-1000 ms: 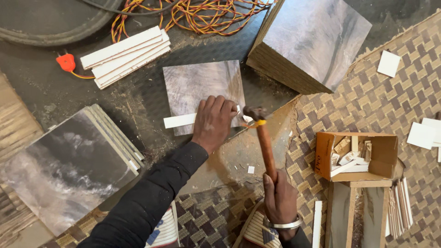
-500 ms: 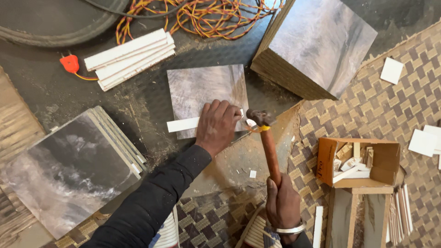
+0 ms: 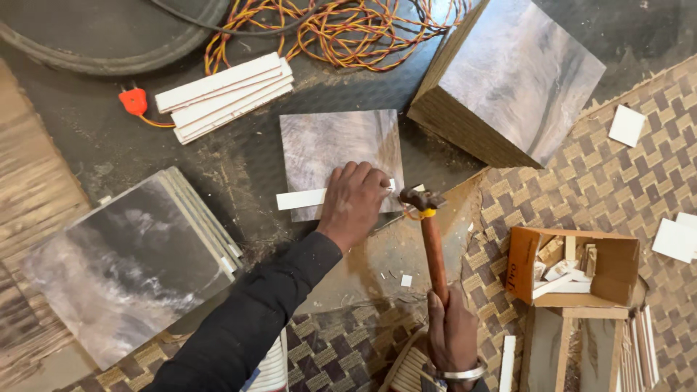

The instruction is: The person attaches thin white wooden strips to the edges of laminated board squares. They take nails from a cardboard box, position a strip along a board edge, and hammer nails through the strip to fasten it, repeating the process on successive boards and stacking finished pieces aside.

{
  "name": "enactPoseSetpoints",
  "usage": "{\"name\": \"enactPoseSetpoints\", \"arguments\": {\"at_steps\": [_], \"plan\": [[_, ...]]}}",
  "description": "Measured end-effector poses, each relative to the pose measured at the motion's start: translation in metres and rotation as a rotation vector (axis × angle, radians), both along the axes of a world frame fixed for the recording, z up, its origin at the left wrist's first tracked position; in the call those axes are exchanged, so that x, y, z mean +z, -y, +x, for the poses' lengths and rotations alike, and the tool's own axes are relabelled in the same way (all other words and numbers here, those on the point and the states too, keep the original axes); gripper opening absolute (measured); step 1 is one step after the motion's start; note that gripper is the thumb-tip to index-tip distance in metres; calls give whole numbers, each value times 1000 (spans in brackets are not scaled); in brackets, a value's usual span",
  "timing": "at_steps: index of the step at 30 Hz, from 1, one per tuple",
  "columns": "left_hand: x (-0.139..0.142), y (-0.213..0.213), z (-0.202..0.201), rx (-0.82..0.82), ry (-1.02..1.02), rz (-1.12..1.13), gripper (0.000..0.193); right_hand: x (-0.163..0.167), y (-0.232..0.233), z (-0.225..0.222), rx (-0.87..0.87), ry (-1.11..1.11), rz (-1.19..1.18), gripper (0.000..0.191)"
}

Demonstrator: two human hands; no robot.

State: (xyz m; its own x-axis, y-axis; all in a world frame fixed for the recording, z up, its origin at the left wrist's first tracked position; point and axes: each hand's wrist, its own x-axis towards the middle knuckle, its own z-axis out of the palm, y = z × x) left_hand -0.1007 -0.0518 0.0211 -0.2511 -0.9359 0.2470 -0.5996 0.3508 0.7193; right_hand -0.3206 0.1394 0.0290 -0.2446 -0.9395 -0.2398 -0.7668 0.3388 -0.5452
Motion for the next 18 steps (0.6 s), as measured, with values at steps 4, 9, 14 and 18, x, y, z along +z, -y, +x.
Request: {"name": "enactPoseSetpoints", "arguments": {"at_steps": [4, 9, 14, 18], "plan": [[29, -28, 41, 32, 8, -12, 25, 2, -10, 6, -44, -6, 113, 26], [53, -74, 103, 206, 507, -73, 16, 13, -15, 18, -103, 90, 52, 31], [41, -93, 105, 227, 736, -28, 30, 16, -7, 30, -105, 214, 61, 29], [21, -99, 101, 169, 758, 8, 36, 17, -7, 33, -33, 228, 22, 30]]}}
